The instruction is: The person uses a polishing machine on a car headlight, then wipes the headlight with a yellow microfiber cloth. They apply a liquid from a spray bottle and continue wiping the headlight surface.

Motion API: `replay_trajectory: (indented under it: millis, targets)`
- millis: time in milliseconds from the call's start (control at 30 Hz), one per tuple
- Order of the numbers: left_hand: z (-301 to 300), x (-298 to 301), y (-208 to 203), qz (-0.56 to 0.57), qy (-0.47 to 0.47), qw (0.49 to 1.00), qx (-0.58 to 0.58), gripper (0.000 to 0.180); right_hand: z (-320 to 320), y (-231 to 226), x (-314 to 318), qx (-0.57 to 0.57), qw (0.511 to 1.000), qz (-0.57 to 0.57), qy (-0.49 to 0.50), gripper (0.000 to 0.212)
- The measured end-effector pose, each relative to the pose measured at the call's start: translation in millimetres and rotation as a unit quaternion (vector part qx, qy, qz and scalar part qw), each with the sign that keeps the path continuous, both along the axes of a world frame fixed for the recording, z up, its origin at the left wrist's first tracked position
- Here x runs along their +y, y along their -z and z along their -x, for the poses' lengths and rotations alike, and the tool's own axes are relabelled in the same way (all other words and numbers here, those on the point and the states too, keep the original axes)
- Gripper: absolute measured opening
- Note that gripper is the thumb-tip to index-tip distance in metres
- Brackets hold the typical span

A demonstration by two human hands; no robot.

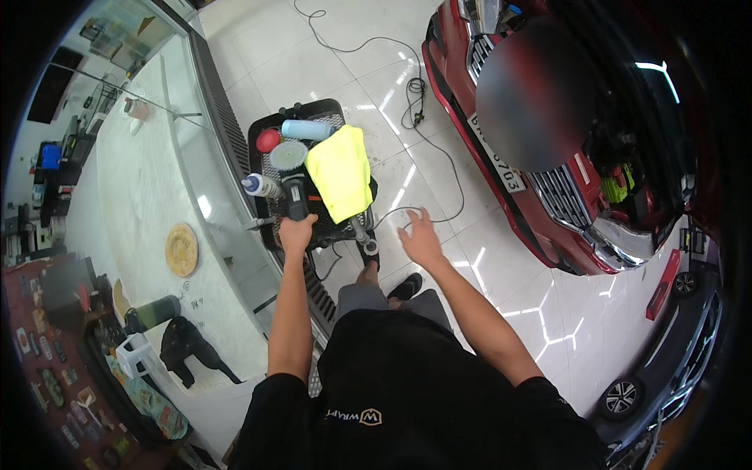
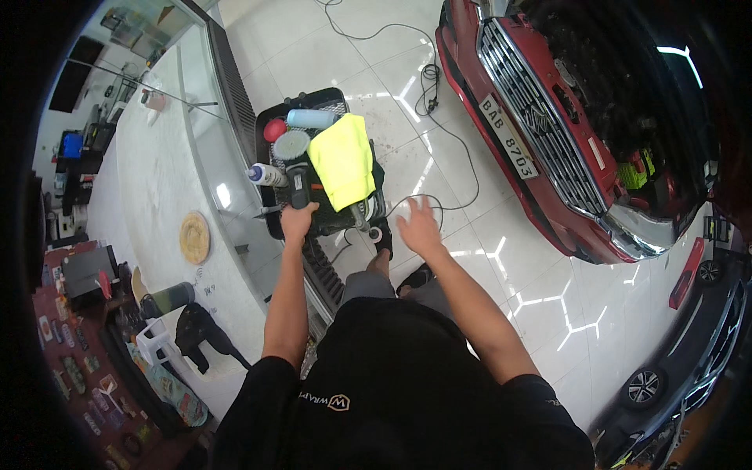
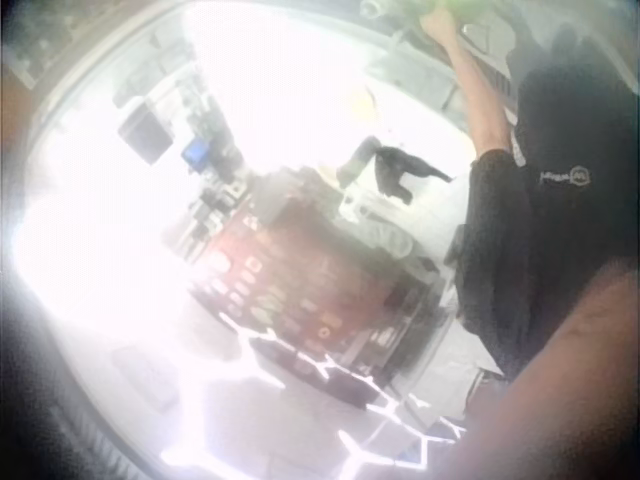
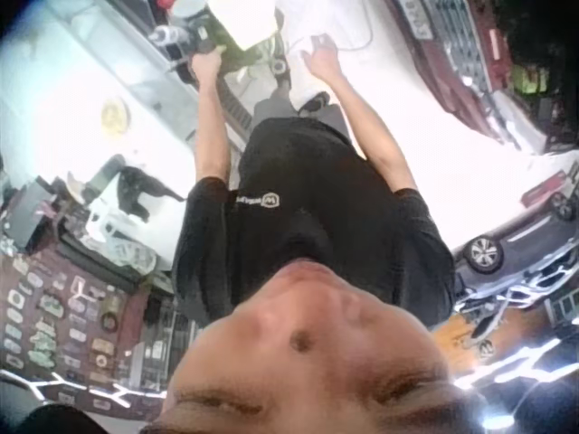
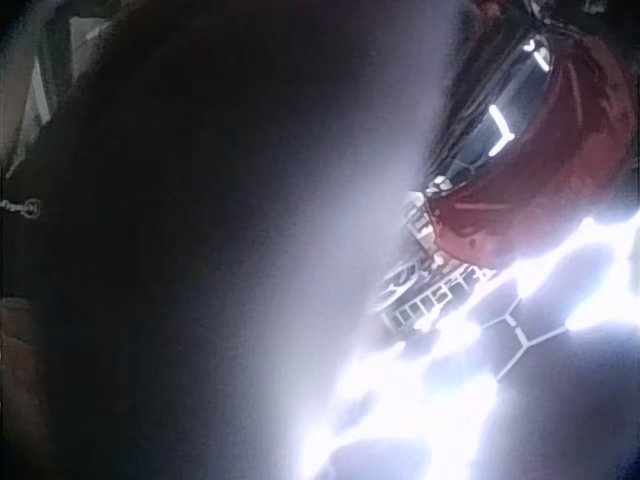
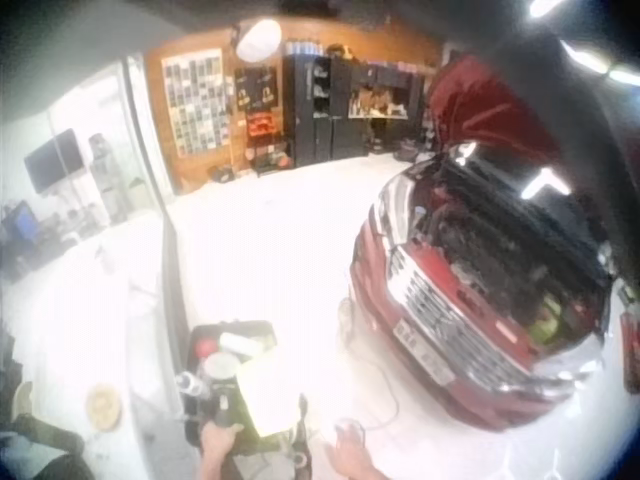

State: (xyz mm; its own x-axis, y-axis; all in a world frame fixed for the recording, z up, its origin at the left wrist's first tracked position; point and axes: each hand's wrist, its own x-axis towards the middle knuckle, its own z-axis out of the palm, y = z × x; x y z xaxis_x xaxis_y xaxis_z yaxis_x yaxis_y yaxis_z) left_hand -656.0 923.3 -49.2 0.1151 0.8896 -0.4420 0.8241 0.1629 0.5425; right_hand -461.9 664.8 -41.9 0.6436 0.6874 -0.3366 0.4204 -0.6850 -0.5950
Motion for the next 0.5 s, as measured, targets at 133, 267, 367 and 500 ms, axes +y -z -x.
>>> replay_trajectory:
  millis: [133, 267, 367, 500]
  targets:
    - [-1.0, 20.6, -0.4, 0.001, 0.046, 0.999, 0.022, 0.068, 4.6, 20.0, -88.7, 0.040, 0.991, 0.119, 0.041, 0.060]
    - [13.6, 43.7, 22.3, 0.004, 0.058, 0.998, 0.033, 0.075, 20.1, 29.9, -110.7, 0.115, 0.972, 0.190, 0.079, 0.057]
    - [16.4, 42.4, 23.7, 0.013, 0.044, 0.999, 0.017, 0.081, 22.6, 39.0, -88.8, 0.105, 0.982, 0.149, 0.046, 0.056]
    - [11.8, 44.3, 3.7, 0.002, 0.049, 0.999, 0.019, 0.087, 2.0, 36.2, -14.0, 0.116, 0.992, 0.053, 0.006, 0.054]
